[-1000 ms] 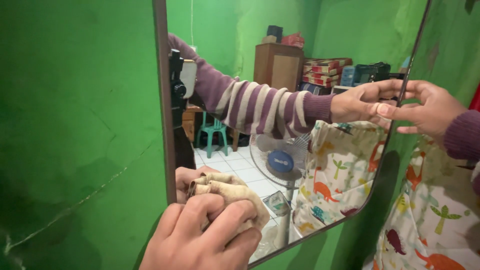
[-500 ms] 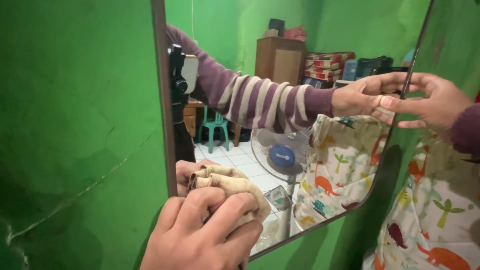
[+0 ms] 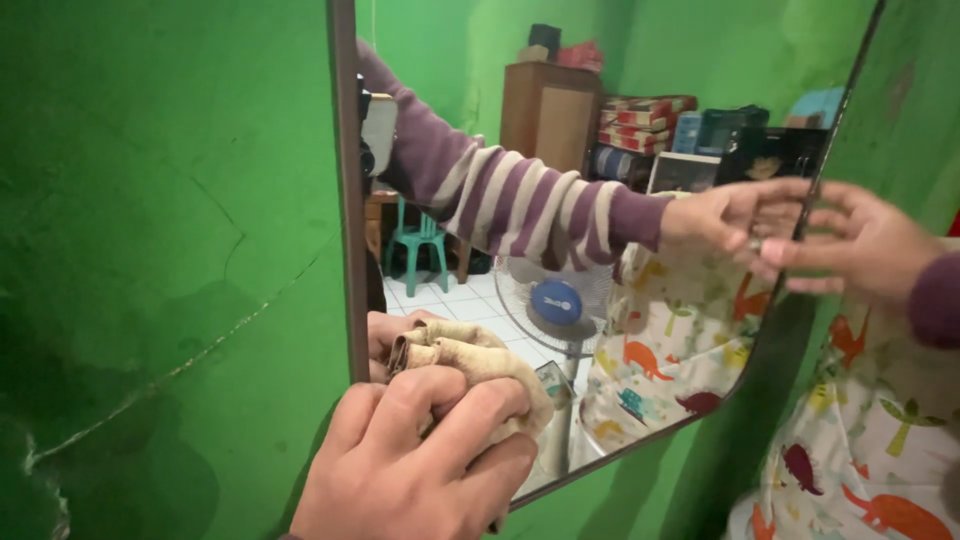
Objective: Cleaning a mirror with a cloth.
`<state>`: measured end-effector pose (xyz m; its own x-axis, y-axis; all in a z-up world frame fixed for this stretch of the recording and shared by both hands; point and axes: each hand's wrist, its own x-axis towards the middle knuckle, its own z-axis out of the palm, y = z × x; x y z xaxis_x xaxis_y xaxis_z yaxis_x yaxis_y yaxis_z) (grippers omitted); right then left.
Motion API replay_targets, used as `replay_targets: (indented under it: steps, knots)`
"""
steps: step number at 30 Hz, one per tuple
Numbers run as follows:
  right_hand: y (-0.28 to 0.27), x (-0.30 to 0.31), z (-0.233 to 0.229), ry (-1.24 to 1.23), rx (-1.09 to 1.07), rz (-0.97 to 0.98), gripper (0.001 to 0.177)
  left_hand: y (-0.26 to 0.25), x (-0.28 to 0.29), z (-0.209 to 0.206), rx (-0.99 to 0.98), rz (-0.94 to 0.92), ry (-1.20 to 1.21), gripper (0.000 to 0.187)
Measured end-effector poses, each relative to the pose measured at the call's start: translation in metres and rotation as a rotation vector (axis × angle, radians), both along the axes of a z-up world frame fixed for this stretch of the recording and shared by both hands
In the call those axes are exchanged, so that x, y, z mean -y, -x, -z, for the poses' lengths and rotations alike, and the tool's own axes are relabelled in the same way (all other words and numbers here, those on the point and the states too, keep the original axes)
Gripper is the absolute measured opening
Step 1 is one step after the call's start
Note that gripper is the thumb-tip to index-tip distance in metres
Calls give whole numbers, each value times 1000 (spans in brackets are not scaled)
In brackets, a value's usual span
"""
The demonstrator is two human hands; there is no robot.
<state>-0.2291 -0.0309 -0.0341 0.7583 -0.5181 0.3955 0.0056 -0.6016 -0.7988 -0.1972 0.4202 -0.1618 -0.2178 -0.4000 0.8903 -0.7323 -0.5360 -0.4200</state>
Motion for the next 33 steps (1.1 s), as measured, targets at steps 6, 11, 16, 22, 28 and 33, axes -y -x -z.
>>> replay_targets:
  steps: [6, 11, 16, 22, 28, 33]
  knots:
    - [-6, 4, 32, 68, -36, -10, 65, 0, -2, -4, 44, -20, -12, 16]
    - [-11, 4, 43, -40, -49, 151, 65, 2, -4, -8, 46, 9, -3, 11]
    - [-5, 0, 53, -142, -39, 66, 71, 6, -8, -13, 24, 6, -20, 13]
    - [-6, 0, 57, -116, -45, 125, 76, 8, -10, -14, 5, 3, -31, 16]
    - [-7, 8, 60, -123, -48, 101, 77, 8, -10, -16, 2, 2, -44, 16]
    - [-6, -4, 56, -69, -58, 146, 79, 5, -12, -21, -1, 17, -67, 14]
